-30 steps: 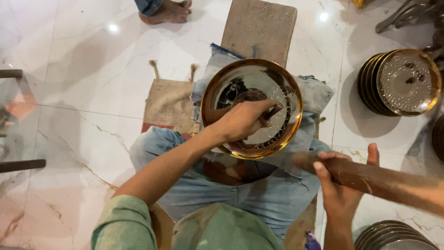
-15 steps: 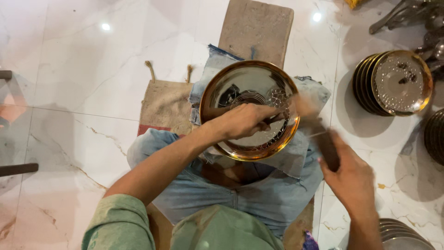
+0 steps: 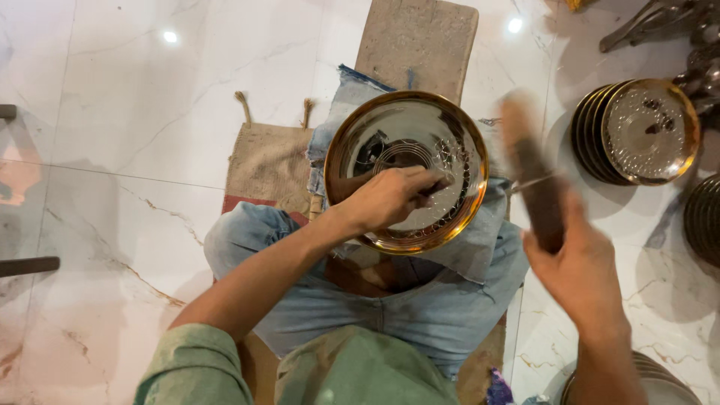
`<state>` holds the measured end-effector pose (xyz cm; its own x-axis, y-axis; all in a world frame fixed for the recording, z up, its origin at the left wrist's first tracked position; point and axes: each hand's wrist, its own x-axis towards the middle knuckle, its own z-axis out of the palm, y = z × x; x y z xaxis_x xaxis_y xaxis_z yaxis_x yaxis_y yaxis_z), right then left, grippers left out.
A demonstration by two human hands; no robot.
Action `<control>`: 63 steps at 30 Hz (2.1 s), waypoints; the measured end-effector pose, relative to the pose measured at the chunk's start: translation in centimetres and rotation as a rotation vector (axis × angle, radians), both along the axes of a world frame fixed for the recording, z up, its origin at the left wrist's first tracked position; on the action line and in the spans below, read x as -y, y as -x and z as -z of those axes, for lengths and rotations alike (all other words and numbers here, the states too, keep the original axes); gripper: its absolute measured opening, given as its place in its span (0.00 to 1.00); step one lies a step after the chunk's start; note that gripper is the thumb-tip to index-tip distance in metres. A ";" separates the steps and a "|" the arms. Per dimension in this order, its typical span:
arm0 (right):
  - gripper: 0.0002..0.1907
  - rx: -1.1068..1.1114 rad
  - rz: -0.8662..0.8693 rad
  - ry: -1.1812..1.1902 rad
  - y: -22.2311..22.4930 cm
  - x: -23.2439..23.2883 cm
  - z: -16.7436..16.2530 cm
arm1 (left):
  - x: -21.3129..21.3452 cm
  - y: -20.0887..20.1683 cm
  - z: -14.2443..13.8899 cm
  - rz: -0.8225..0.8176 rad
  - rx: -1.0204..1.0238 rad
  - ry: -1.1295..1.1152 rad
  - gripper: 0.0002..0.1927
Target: The person sits cross-legged on the floor with a brass plate on their lap and hammers a punch along the plate's embossed pattern, repositioning the punch by hand between strikes to decorate the metal plate.
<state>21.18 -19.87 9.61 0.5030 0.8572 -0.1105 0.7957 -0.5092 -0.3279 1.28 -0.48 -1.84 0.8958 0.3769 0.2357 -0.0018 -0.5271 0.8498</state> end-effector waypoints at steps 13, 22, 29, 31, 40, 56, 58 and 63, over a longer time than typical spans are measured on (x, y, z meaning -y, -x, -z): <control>0.46 -0.141 0.448 -0.153 7.5 10.4 12.6 | -2.5 -2.7 -1.9 0.502 -0.292 -0.066 0.24; 0.52 -0.585 0.637 -0.512 4.9 8.9 11.5 | -2.8 -1.8 -1.5 0.307 -0.025 -0.131 0.30; 0.50 -0.127 0.157 -0.221 1.1 5.5 8.7 | -2.4 -1.6 -1.1 0.285 -0.069 -0.077 0.27; 0.46 -0.054 0.037 -0.054 0.2 3.8 6.1 | -1.8 -0.7 -0.8 0.153 0.006 -0.062 0.28; 0.41 0.274 -0.409 0.241 1.7 -7.6 -6.1 | 3.9 2.0 1.1 -0.598 0.038 0.064 0.19; 0.46 0.540 -0.411 0.446 1.1 -4.6 -4.4 | 3.8 2.2 0.9 -0.518 -0.015 0.127 0.17; 0.43 0.301 -0.279 0.144 0.4 -3.3 -2.6 | 2.6 2.0 0.9 -0.433 0.020 0.076 0.20; 0.39 0.264 -0.162 -0.061 0.1 1.5 2.0 | 0.1 1.1 0.5 -0.062 -0.011 -0.015 0.22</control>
